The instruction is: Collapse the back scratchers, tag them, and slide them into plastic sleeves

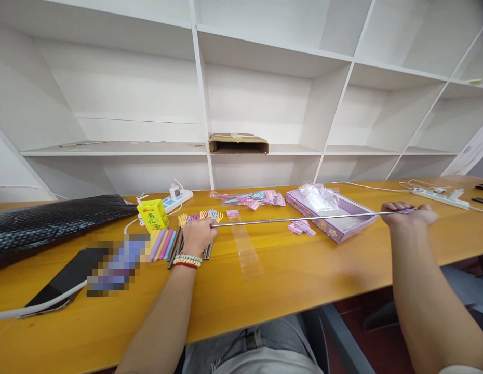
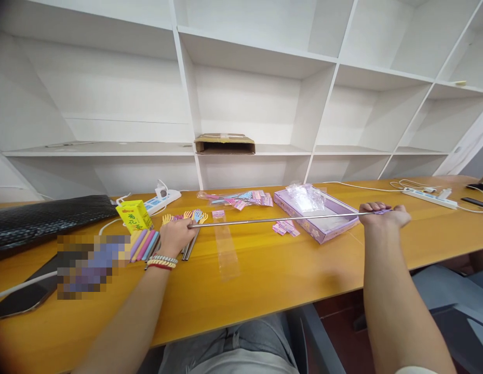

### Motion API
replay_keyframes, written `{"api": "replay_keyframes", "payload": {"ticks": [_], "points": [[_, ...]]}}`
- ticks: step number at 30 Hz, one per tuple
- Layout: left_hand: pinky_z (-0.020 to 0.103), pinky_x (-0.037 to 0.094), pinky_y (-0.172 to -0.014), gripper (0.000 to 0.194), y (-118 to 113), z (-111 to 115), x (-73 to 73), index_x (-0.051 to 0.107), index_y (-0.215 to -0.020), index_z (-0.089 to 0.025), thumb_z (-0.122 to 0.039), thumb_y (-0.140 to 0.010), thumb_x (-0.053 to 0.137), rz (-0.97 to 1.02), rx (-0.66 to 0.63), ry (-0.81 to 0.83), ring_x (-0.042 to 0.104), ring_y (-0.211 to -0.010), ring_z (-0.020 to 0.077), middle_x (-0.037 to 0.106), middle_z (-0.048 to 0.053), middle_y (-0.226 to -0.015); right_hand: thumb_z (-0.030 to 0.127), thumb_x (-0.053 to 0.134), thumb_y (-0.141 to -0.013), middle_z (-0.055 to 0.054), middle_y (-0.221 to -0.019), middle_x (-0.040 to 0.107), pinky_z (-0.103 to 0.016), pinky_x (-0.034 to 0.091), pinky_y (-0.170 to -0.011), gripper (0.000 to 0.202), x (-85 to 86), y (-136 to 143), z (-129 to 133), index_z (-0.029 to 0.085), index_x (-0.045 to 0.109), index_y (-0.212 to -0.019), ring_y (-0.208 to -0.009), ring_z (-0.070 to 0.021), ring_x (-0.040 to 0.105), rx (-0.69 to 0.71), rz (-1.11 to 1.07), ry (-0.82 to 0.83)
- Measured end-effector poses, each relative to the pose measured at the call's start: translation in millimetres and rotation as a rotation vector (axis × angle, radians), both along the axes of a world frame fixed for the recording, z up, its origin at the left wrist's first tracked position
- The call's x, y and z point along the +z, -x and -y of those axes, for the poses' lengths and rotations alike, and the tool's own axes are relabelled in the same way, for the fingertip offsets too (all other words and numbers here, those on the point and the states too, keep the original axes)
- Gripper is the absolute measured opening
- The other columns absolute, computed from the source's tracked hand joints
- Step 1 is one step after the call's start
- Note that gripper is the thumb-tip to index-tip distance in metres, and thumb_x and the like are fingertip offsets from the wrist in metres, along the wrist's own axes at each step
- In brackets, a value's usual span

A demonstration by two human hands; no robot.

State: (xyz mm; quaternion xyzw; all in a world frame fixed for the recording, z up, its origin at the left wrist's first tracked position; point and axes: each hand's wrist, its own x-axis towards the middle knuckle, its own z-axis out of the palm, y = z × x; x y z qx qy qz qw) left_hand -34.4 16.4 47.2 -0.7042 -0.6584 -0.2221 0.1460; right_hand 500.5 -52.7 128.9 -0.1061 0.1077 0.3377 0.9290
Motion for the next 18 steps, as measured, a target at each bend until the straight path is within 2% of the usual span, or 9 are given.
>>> {"api": "replay_keyframes", "payload": {"ticks": [1, 4, 6, 9, 10, 12, 14, 16, 18], "points": [[0.031, 0.037, -0.06, 0.026, 0, 0, 0.6, 0.068, -0.073, -0.025, -0.036, -0.073, 0.043, 0.002, 0.023, 0.033, 0.062, -0.075, 0.0264, 0.067, 0.006, -0.071, 0.026, 0.032, -0.077, 0.003, -0.036, 0.029, -0.02, 0.012, -0.034, 0.03, -1.6, 5, -2, 0.022, 0.03, -0.047, -0.031, -0.004, 0.026, 0.006, 0.115, 0.038], [0.032, 0.038, -0.059, 0.027, -8, 4, 2.8, 0.067, -0.074, -0.024, -0.033, -0.073, 0.042, -0.033, 0.028, 0.113, 0.062, -0.074, 0.0273, 0.067, 0.007, -0.071, 0.033, 0.023, -0.079, 0.003, -0.035, 0.028, -0.021, 0.015, -0.032, 0.032, -2.7, 40, -8, 0.022, 0.028, -0.049, -0.029, -0.0057, 0.026, -0.002, 0.222, 0.091], [0.032, 0.039, -0.06, 0.028, -25, 10, 4.1, 0.067, -0.076, -0.023, -0.031, -0.074, 0.041, -0.083, -0.064, 0.124, 0.062, -0.076, 0.0265, 0.067, 0.008, -0.073, 0.036, 0.023, -0.079, 0.003, -0.037, 0.032, -0.022, 0.021, -0.032, 0.032, -2.3, 87, -14, 0.022, 0.027, -0.051, -0.029, -0.0073, 0.032, 0.089, 0.3, 0.105], [0.033, 0.041, -0.061, 0.032, -57, 25, 6.2, 0.066, -0.078, -0.02, -0.035, -0.078, 0.038, -0.144, -0.197, 0.174, 0.062, -0.071, 0.0256, 0.066, 0.01, -0.071, 0.035, 0.032, -0.079, 0.002, -0.046, 0.049, -0.028, 0.04, -0.042, 0.026, -8.0, 180, -23, 0.021, 0.031, -0.056, -0.042, -0.0133, 0.051, 0.268, 0.483, 0.053], [0.033, 0.042, -0.062, 0.033, -67, 30, 7.0, 0.066, -0.08, -0.019, -0.035, -0.078, 0.037, -0.141, -0.211, 0.177, 0.062, -0.071, 0.0256, 0.066, 0.01, -0.072, 0.033, 0.033, -0.079, 0.001, -0.05, 0.053, -0.03, 0.044, -0.047, 0.024, -12.6, 212, -24, 0.021, 0.033, -0.058, -0.047, -0.015, 0.056, 0.328, 0.532, 0.034], [0.034, 0.043, -0.062, 0.033, -81, 41, 8.1, 0.066, -0.08, -0.019, -0.033, -0.079, 0.037, -0.117, -0.182, 0.197, 0.062, -0.071, 0.0258, 0.065, 0.011, -0.072, 0.033, 0.035, -0.078, 0.002, -0.054, 0.058, -0.031, 0.047, -0.053, 0.022, -25.6, 267, -25, 0.02, 0.035, -0.061, -0.054, -0.0155, 0.06, 0.366, 0.589, -0.009], [0.034, 0.043, -0.063, 0.034, -89, 50, 8.3, 0.066, -0.081, -0.019, -0.033, -0.08, 0.036, -0.093, -0.174, 0.212, 0.062, -0.071, 0.0255, 0.065, 0.011, -0.072, 0.037, 0.039, -0.078, 0.001, -0.056, 0.06, -0.031, 0.048, -0.056, 0.025, -42.6, 308, -25, 0.019, 0.036, -0.061, -0.054, -0.0152, 0.06, 0.393, 0.624, -0.018], [0.034, 0.044, -0.064, 0.034, -92, 56, 7.6, 0.066, -0.082, -0.019, -0.034, -0.08, 0.036, -0.077, -0.171, 0.239, 0.063, -0.071, 0.0251, 0.065, 0.012, -0.072, 0.042, 0.041, -0.077, 0.001, -0.054, 0.06, -0.032, 0.048, -0.057, 0.028, -61.0, 333, -23, 0.02, 0.038, -0.061, -0.053, -0.0167, 0.061, 0.448, 0.6, 0.005], [0.033, 0.044, -0.065, 0.032, -91, 57, 6.9, 0.067, -0.082, -0.018, -0.033, -0.08, 0.038, -0.08, -0.182, 0.261, 0.063, -0.072, 0.0249, 0.065, 0.012, -0.073, 0.047, 0.043, -0.076, 0.001, -0.053, 0.06, -0.033, 0.048, -0.057, 0.033, -77.2, 344, -21, 0.02, 0.037, -0.06, -0.053, -0.0179, 0.061, 0.494, 0.587, 0.042]]}}
